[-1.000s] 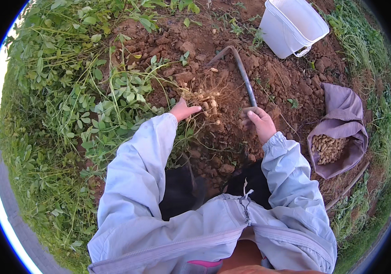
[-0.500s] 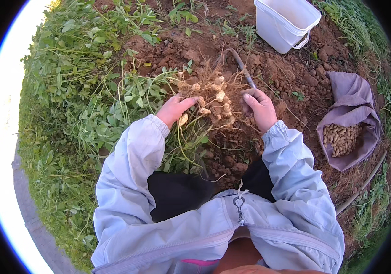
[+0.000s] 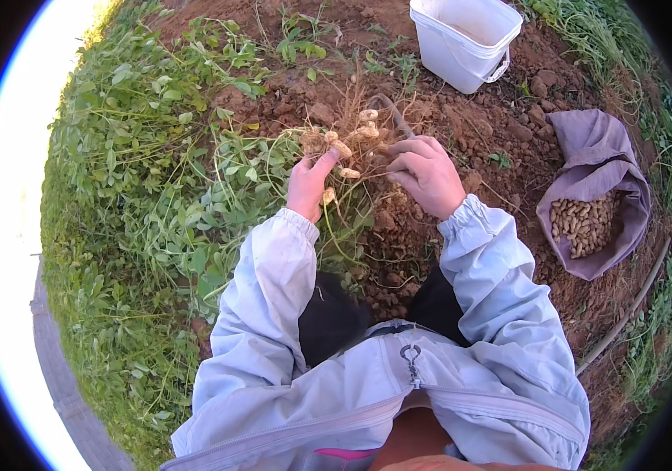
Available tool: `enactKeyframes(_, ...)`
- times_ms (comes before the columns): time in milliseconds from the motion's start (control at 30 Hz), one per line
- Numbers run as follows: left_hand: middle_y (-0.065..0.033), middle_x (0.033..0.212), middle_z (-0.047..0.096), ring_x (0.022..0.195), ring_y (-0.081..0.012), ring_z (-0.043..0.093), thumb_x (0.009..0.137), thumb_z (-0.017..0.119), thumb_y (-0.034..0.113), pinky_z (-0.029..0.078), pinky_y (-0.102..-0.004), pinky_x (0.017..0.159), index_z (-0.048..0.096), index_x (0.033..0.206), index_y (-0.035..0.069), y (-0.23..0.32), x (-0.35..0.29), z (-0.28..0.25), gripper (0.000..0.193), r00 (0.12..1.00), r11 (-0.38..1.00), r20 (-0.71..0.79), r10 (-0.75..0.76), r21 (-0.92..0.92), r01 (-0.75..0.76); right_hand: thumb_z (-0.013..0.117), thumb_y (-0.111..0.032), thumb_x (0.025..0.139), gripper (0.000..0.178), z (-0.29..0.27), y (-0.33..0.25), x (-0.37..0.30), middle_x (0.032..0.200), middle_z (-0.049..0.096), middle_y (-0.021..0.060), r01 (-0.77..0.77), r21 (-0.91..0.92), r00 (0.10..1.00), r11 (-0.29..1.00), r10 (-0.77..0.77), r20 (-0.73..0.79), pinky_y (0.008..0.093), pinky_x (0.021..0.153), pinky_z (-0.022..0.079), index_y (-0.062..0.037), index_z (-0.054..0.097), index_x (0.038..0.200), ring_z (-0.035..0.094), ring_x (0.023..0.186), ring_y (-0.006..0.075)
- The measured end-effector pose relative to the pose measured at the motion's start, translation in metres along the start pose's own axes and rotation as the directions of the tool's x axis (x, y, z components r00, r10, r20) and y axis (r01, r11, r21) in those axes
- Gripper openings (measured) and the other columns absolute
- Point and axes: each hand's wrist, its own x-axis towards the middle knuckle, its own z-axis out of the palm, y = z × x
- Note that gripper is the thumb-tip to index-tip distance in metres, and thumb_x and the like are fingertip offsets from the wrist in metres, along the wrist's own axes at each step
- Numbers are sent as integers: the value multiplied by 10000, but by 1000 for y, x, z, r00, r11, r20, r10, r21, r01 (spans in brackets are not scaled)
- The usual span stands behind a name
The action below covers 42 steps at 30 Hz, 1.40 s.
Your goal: The person pulls peanut plants from the soil, shakes off excess dirt, and removes peanuts from the roots. They place the harvested peanuts into a cloth bag and a white bucket while working in an outdoor garden.
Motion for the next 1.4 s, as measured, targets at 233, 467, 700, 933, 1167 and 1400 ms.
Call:
enactKeyframes(233, -59, 1108, 579, 985, -158, 550, 858, 620, 236, 473, -328, 793, 516, 1183, 0, -8, 31, 11, 415, 999, 982, 7, -37, -184, 38, 572, -153, 836, 145, 1, -11, -20, 855, 626, 131, -380, 164, 906, 910, 330, 266, 378, 725, 474, -41, 603, 924, 598, 817, 317)
enactKeyframes(467, -63, 1085, 583, 945, -169, 574, 859, 619, 215, 493, -323, 749, 520, 1166, 1, -23, 54, 13, 387, 997, 965, 51, -55, -253, 66, 613, -183, 832, 167, -13, 14, -15, 864, 652, 107, -536, 97, 844, 839, 534, 47, 338, 698, 490, -80, 667, 952, 630, 778, 269)
enactKeyframes(700, -75, 1025, 606, 895, -150, 569, 844, 643, 191, 447, -294, 773, 548, 1095, -28, -28, 41, 36, 346, 997, 991, 62, -43, -127, 50, 662, -255, 796, 224, 21, -3, 13, 811, 597, 110, -320, -93, 947, 943, 318, -34, 360, 669, 476, -62, 650, 910, 596, 770, 285)
enactKeyframes(933, -71, 924, 643, 795, -129, 576, 823, 671, 191, 447, -271, 704, 598, 1000, -44, -29, 25, 37, 303, 998, 999, 65, 10, -50, -7, 593, -288, 806, 273, 32, -7, 16, 696, 605, 116, -415, 156, 900, 896, 380, 212, 370, 626, 466, -23, 648, 770, 587, 659, 258)
enactKeyframes(1167, -59, 959, 616, 813, -132, 574, 856, 628, 166, 459, -283, 705, 552, 1084, -19, -36, 16, 35, 303, 991, 999, 133, 15, -53, -8, 589, -189, 826, 216, 21, -18, 6, 661, 618, 36, -602, 513, 784, 612, 332, 524, 252, 587, 433, 12, 663, 803, 539, 629, 83)
enactKeyframes(1400, -63, 1044, 594, 920, -152, 563, 861, 644, 260, 476, -321, 751, 519, 1160, 4, -25, 27, 23, 413, 992, 981, 100, -83, -167, 99, 544, -144, 815, 174, 8, -23, -6, 715, 572, 54, -498, 867, 784, 21, 439, 439, 203, 464, 324, -22, 619, 913, 420, 520, 61)
